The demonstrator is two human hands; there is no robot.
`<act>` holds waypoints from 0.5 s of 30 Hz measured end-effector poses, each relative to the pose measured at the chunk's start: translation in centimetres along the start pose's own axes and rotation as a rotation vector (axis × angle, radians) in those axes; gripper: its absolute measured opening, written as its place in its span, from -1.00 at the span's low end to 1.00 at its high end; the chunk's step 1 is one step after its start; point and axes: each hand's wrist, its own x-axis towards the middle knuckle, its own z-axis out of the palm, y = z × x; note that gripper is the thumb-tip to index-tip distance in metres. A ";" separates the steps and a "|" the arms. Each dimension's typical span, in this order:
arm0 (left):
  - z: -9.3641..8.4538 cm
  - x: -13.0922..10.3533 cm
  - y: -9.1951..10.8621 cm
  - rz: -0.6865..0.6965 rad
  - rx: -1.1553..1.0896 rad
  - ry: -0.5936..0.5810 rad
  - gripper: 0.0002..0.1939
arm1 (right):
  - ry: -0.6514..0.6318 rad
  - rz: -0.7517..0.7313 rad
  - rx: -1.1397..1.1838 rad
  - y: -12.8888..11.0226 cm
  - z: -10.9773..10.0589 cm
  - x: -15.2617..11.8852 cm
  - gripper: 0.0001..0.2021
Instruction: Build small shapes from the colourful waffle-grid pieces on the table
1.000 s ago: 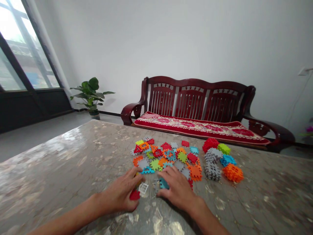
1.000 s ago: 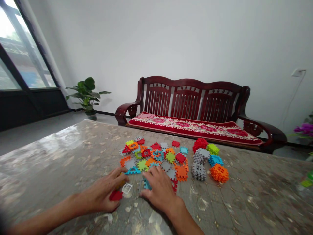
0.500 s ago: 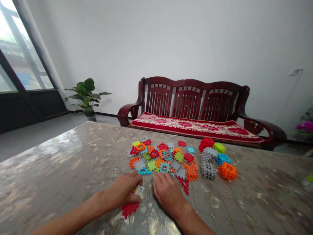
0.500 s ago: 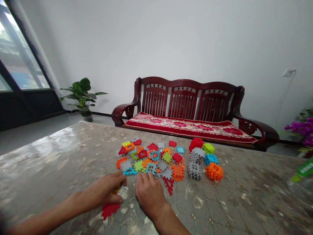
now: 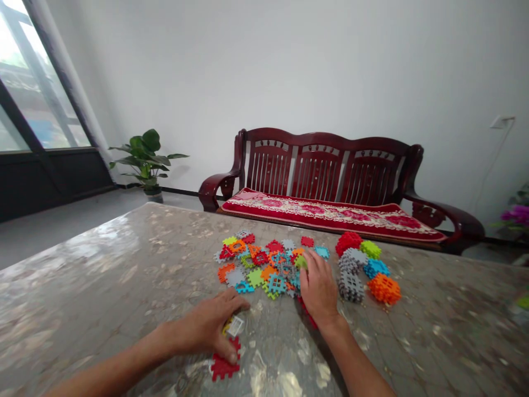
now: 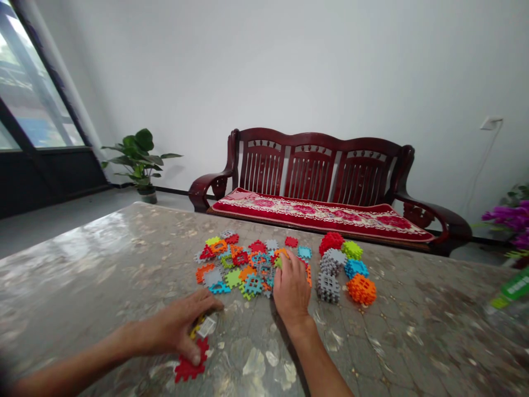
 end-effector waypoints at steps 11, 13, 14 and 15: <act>0.8 0.0 0.3 -0.019 0.121 -0.050 -0.28 | 0.014 -0.185 0.095 -0.5 1.4 -2.3 -0.61; 0.6 0.0 0.5 -0.011 0.143 -0.047 -0.32 | 0.045 -0.215 0.123 -0.3 1.4 -2.5 -0.62; 0.5 0.0 0.6 -0.005 0.152 -0.045 -0.32 | 0.060 -0.234 0.137 -0.2 1.4 -2.6 -0.63; 0.5 0.1 0.6 0.002 0.158 -0.044 -0.30 | 0.071 -0.252 0.151 -0.3 1.3 -2.7 -0.63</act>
